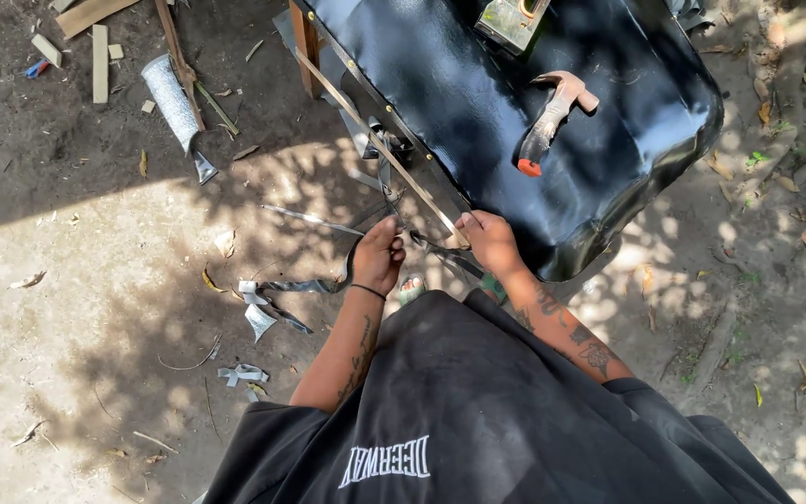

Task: Attaching a black fabric cover to a furniture frame using a hammer and tacks.

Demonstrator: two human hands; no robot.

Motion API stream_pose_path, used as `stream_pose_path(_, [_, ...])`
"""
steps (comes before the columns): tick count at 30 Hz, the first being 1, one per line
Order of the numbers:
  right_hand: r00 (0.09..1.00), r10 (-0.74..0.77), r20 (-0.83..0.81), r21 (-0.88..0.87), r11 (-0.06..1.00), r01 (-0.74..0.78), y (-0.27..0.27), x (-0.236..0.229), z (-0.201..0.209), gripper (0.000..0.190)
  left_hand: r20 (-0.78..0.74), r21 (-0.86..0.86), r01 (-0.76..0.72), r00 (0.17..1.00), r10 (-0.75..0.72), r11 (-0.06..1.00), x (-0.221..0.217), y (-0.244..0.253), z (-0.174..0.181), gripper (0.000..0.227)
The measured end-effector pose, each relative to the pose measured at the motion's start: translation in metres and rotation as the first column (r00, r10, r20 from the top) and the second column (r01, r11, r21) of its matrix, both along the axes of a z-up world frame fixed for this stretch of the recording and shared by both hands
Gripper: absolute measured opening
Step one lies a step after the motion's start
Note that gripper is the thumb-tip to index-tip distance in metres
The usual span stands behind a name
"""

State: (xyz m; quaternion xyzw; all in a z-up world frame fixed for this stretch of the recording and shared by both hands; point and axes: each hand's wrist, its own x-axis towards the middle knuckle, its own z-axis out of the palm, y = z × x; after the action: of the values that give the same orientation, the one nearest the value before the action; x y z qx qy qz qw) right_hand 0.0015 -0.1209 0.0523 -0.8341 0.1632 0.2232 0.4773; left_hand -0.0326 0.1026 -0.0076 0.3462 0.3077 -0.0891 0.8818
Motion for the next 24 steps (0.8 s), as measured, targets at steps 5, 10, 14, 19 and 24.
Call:
stream_pose_path(5, [0.999,0.033,-0.003,-0.034,0.999,-0.033,0.0,-0.002,0.01,0.033,0.096,0.113,0.159,0.981,-0.17,0.981,0.024,-0.037,0.033,0.029])
stream_pose_path(10, [0.998,0.055,0.006,-0.017,0.998,-0.055,-0.001,-0.001,0.007,0.034,0.186,0.132,0.168,0.964,-0.191,0.977,0.05,-0.061,0.02,0.017])
stream_pose_path(14, [0.996,0.092,0.007,0.01,0.996,-0.092,-0.001,-0.001,0.013,0.035,0.166,0.218,0.11,0.975,-0.148,0.97,0.059,-0.07,0.01,0.017])
stream_pose_path(19, [0.993,0.118,0.018,0.018,0.993,-0.118,-0.004,0.001,0.007,0.034,0.109,0.306,0.126,0.98,-0.167,0.944,0.067,-0.071,0.023,0.021])
stream_pose_path(24, [0.995,0.102,-0.002,0.038,0.994,-0.102,-0.004,-0.002,0.016,0.036,0.086,0.439,0.273,0.936,-0.342,0.856,0.06,-0.073,0.01,0.026])
